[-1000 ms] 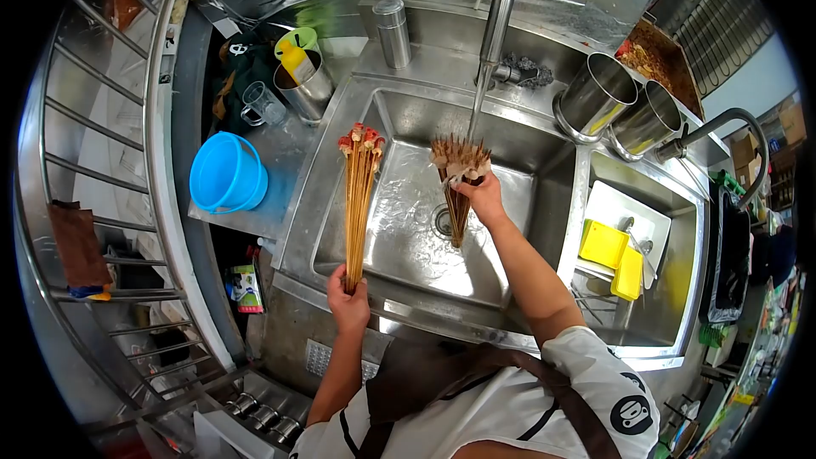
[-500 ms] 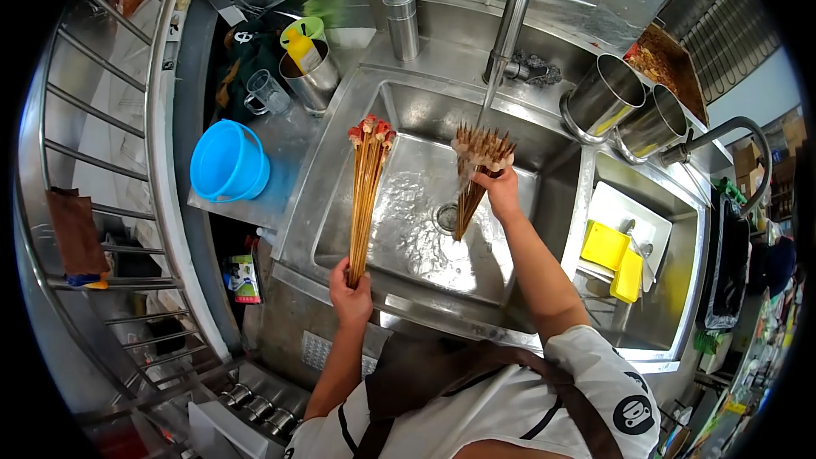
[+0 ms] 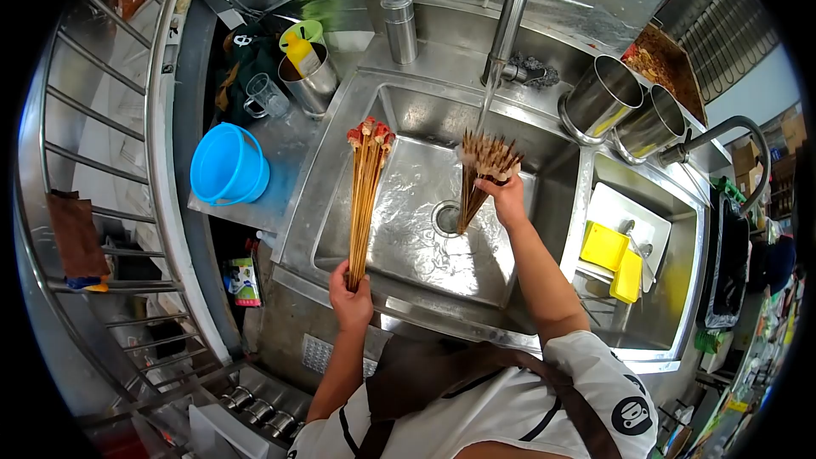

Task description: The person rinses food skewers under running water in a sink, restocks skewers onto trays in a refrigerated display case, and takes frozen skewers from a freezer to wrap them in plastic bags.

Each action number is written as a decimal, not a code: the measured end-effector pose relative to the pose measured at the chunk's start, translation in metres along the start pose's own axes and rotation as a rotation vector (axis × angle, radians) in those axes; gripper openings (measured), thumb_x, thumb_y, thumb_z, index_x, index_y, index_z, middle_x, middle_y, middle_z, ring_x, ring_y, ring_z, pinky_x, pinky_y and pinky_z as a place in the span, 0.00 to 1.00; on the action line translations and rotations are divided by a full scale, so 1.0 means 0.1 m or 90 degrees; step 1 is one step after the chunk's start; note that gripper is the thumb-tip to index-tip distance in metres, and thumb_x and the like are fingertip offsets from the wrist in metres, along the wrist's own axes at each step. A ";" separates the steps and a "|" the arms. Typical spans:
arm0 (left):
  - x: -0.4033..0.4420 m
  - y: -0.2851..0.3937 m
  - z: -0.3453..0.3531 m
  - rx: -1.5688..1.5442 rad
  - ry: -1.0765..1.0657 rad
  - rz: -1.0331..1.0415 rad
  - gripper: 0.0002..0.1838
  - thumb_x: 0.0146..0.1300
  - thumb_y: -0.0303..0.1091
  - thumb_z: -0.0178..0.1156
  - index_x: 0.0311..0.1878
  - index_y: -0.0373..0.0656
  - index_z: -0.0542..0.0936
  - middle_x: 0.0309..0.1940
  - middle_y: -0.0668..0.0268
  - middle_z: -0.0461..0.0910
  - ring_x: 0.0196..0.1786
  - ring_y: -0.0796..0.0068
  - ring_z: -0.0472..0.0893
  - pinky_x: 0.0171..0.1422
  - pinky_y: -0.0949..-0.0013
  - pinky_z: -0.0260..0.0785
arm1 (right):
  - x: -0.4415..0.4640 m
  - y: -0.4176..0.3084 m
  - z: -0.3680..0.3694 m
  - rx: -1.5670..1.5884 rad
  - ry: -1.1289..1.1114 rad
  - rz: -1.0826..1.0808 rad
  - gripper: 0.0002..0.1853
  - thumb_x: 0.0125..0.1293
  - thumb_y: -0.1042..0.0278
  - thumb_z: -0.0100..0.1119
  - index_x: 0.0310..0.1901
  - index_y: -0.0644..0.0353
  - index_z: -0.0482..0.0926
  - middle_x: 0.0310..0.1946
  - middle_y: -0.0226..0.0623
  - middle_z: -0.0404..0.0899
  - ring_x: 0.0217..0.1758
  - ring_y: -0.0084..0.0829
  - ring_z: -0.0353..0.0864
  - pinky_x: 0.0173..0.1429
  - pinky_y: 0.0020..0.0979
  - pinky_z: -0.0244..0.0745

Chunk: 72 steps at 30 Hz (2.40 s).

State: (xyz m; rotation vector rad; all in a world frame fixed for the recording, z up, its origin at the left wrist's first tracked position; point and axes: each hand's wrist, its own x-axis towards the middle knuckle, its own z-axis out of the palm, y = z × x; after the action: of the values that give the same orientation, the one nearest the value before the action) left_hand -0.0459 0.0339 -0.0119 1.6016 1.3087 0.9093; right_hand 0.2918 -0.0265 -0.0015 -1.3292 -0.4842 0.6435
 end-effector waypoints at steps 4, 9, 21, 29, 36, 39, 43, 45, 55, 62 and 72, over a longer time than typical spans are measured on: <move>0.00 0.03 0.00 0.001 0.003 -0.007 0.21 0.50 0.21 0.62 0.50 0.36 0.73 0.40 0.61 0.72 0.36 0.73 0.74 0.41 0.71 0.69 | -0.02 0.04 -0.05 -0.008 0.012 0.017 0.17 0.49 0.81 0.65 0.43 0.64 0.75 0.39 0.32 0.80 0.43 0.24 0.77 0.50 0.26 0.71; 0.00 0.07 0.01 0.002 0.004 -0.005 0.21 0.50 0.21 0.62 0.50 0.36 0.73 0.39 0.62 0.72 0.36 0.73 0.74 0.41 0.72 0.69 | 0.01 0.04 -0.08 0.006 0.017 0.013 0.17 0.49 0.81 0.65 0.43 0.64 0.75 0.40 0.32 0.80 0.43 0.24 0.77 0.49 0.26 0.71; -0.01 0.12 0.00 0.014 0.001 0.004 0.22 0.52 0.18 0.60 0.52 0.36 0.70 0.36 0.65 0.76 0.36 0.79 0.76 0.41 0.76 0.69 | 0.11 0.09 0.27 -0.006 -0.051 0.054 0.19 0.49 0.82 0.65 0.45 0.63 0.74 0.39 0.32 0.80 0.41 0.24 0.78 0.48 0.27 0.73; -0.02 0.12 0.00 -0.033 0.005 -0.045 0.21 0.51 0.20 0.61 0.51 0.35 0.72 0.38 0.64 0.73 0.34 0.78 0.74 0.39 0.74 0.68 | 0.16 0.10 0.44 -0.028 -0.085 0.063 0.23 0.49 0.83 0.64 0.49 0.65 0.72 0.42 0.34 0.79 0.43 0.26 0.78 0.50 0.27 0.72; -0.02 0.07 0.00 -0.052 0.004 -0.020 0.21 0.51 0.20 0.61 0.51 0.34 0.72 0.40 0.63 0.73 0.36 0.77 0.75 0.41 0.74 0.69 | 0.12 -0.03 0.50 -0.082 -0.057 0.046 0.18 0.49 0.79 0.66 0.44 0.65 0.75 0.39 0.33 0.80 0.41 0.27 0.78 0.49 0.27 0.73; -0.01 0.11 0.02 -0.083 0.006 -0.019 0.21 0.50 0.20 0.62 0.50 0.34 0.72 0.41 0.63 0.73 0.38 0.77 0.75 0.42 0.74 0.69 | 0.12 -0.02 0.50 -0.043 -0.071 0.047 0.18 0.49 0.78 0.66 0.44 0.65 0.75 0.39 0.34 0.80 0.41 0.26 0.78 0.49 0.27 0.73; 0.02 0.31 0.05 -0.070 0.023 -0.015 0.22 0.50 0.21 0.64 0.50 0.33 0.71 0.37 0.64 0.74 0.36 0.77 0.75 0.41 0.75 0.69 | 0.10 -0.05 0.49 -0.044 -0.073 0.067 0.26 0.49 0.83 0.64 0.52 0.64 0.70 0.44 0.34 0.78 0.48 0.26 0.76 0.53 0.27 0.70; 0.06 0.41 0.04 0.035 -0.160 -0.194 0.20 0.49 0.23 0.65 0.47 0.33 0.71 0.32 0.66 0.75 0.34 0.78 0.76 0.40 0.76 0.69 | 0.16 0.11 0.46 -0.118 -0.097 0.036 0.26 0.49 0.80 0.65 0.52 0.65 0.70 0.45 0.35 0.78 0.47 0.27 0.76 0.52 0.27 0.70; 0.39 0.50 1.01 -0.315 -0.288 -0.282 0.18 0.49 0.21 0.66 0.44 0.37 0.71 0.32 0.68 0.76 0.35 0.76 0.76 0.45 0.74 0.69 | 0.23 -0.14 0.50 0.092 0.085 0.097 0.19 0.52 0.74 0.64 0.46 0.66 0.70 0.37 0.36 0.78 0.36 0.27 0.78 0.42 0.28 0.74; 0.16 0.63 1.49 -0.215 -0.365 -0.276 0.20 0.48 0.22 0.67 0.45 0.36 0.71 0.35 0.65 0.78 0.36 0.74 0.78 0.42 0.72 0.71 | 0.28 -0.01 0.59 0.097 0.251 0.094 0.19 0.51 0.72 0.68 0.41 0.63 0.69 0.36 0.36 0.76 0.35 0.27 0.77 0.39 0.29 0.75; 0.20 0.57 1.45 -0.273 -0.373 -0.264 0.18 0.51 0.23 0.65 0.45 0.35 0.71 0.35 0.63 0.79 0.35 0.74 0.79 0.39 0.71 0.73 | 0.24 -0.21 0.41 0.301 -0.103 0.235 0.22 0.54 0.72 0.66 0.51 0.65 0.70 0.41 0.36 0.77 0.43 0.28 0.77 0.50 0.30 0.73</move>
State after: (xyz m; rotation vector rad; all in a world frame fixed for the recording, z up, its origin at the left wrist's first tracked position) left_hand 0.1104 0.0244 -0.0121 1.0841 0.8986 0.3797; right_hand 0.2855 0.0177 0.0258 -0.9221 -0.1926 1.1036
